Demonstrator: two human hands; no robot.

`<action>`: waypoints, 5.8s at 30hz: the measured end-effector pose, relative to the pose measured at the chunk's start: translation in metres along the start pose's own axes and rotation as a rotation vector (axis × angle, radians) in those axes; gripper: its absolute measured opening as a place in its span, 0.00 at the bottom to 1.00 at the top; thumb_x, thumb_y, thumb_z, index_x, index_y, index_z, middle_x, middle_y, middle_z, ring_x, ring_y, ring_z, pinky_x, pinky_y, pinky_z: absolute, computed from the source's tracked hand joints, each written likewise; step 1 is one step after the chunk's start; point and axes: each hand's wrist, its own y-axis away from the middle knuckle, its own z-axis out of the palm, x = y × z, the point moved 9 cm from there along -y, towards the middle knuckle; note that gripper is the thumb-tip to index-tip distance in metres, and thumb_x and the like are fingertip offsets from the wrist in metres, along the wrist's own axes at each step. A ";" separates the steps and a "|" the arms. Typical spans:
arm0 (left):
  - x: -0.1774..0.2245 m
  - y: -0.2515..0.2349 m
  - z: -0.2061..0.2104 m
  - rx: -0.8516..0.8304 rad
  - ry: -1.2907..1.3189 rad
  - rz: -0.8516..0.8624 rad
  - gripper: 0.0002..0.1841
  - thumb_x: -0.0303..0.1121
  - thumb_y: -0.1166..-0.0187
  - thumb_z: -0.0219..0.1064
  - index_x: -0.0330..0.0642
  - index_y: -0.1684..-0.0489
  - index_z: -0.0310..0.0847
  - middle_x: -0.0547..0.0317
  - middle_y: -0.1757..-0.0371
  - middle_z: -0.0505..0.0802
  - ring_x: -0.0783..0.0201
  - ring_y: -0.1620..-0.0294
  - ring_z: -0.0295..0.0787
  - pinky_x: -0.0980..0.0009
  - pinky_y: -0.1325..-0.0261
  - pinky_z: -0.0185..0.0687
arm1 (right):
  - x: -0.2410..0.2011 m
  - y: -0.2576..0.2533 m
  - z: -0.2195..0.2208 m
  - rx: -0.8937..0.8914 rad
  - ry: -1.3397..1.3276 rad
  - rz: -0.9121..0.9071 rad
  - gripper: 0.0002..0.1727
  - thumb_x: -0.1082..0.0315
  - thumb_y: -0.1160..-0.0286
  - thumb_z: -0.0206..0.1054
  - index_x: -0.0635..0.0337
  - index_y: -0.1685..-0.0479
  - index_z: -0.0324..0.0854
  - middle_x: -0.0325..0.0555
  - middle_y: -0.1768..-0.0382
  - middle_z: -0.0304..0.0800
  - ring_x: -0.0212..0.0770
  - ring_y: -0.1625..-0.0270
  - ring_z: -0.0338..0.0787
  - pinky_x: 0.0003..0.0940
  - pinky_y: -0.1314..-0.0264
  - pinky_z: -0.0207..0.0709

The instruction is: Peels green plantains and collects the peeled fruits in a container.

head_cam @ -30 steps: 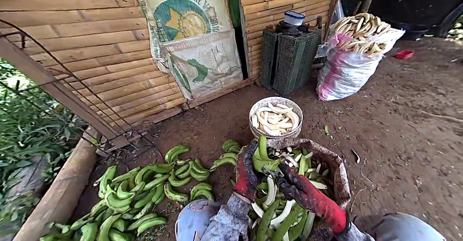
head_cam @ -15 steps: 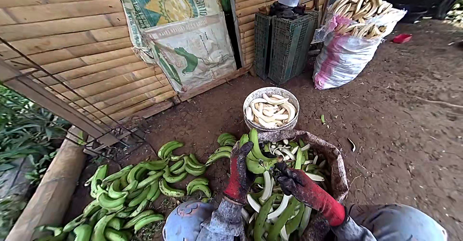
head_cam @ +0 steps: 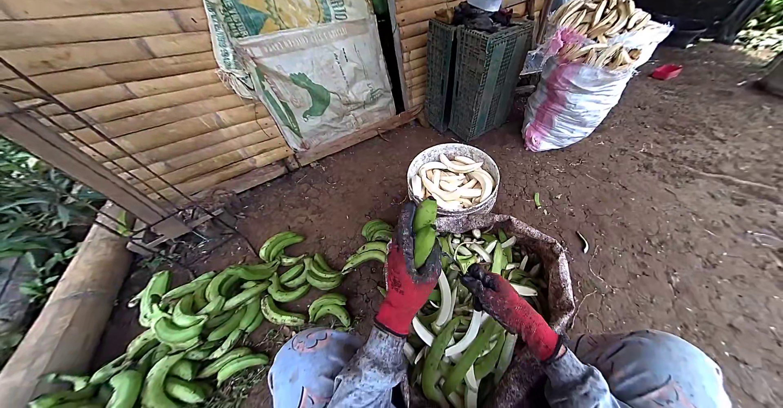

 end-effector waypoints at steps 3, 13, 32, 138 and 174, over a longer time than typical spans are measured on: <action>-0.030 -0.003 -0.014 0.073 0.204 -0.336 0.40 0.31 0.23 0.70 0.33 0.10 0.55 0.37 0.21 0.78 0.57 0.23 0.79 0.64 0.21 0.73 | 0.001 0.026 -0.021 -0.146 0.591 0.175 0.42 0.41 0.23 0.68 0.50 0.12 0.63 0.56 0.44 0.90 0.55 0.42 0.90 0.59 0.35 0.79; -0.067 0.015 0.009 0.120 0.771 -0.833 0.23 0.28 0.19 0.67 0.29 0.27 0.71 0.42 0.50 0.92 0.56 0.57 0.94 0.60 0.51 0.93 | 0.017 -0.044 0.070 -0.145 0.886 0.154 0.49 0.65 0.32 0.72 0.58 0.07 0.51 0.70 0.29 0.77 0.67 0.38 0.88 0.62 0.38 0.81; -0.088 0.021 0.015 -0.303 0.191 -0.731 0.24 0.38 0.07 0.53 0.27 0.22 0.69 0.37 0.29 0.83 0.58 0.30 0.81 0.64 0.24 0.73 | -0.020 0.016 -0.048 -0.125 0.711 0.132 0.31 0.47 0.12 0.57 0.51 0.15 0.67 0.58 0.35 0.87 0.58 0.31 0.86 0.63 0.27 0.73; -0.037 0.034 0.024 -0.212 0.322 -0.556 0.22 0.29 0.07 0.45 0.21 0.23 0.67 0.34 0.27 0.81 0.60 0.26 0.78 0.69 0.20 0.68 | -0.069 0.014 -0.022 0.513 0.518 -0.470 0.22 0.66 0.31 0.68 0.60 0.36 0.88 0.65 0.45 0.90 0.66 0.41 0.90 0.60 0.41 0.82; -0.067 0.045 0.024 -0.076 0.550 -0.725 0.17 0.30 0.08 0.50 0.30 0.33 0.78 0.52 0.53 0.90 0.71 0.61 0.85 0.76 0.54 0.82 | -0.052 0.005 -0.051 0.643 0.386 -0.342 0.25 0.63 0.28 0.69 0.67 0.32 0.84 0.67 0.43 0.89 0.63 0.43 0.91 0.59 0.39 0.82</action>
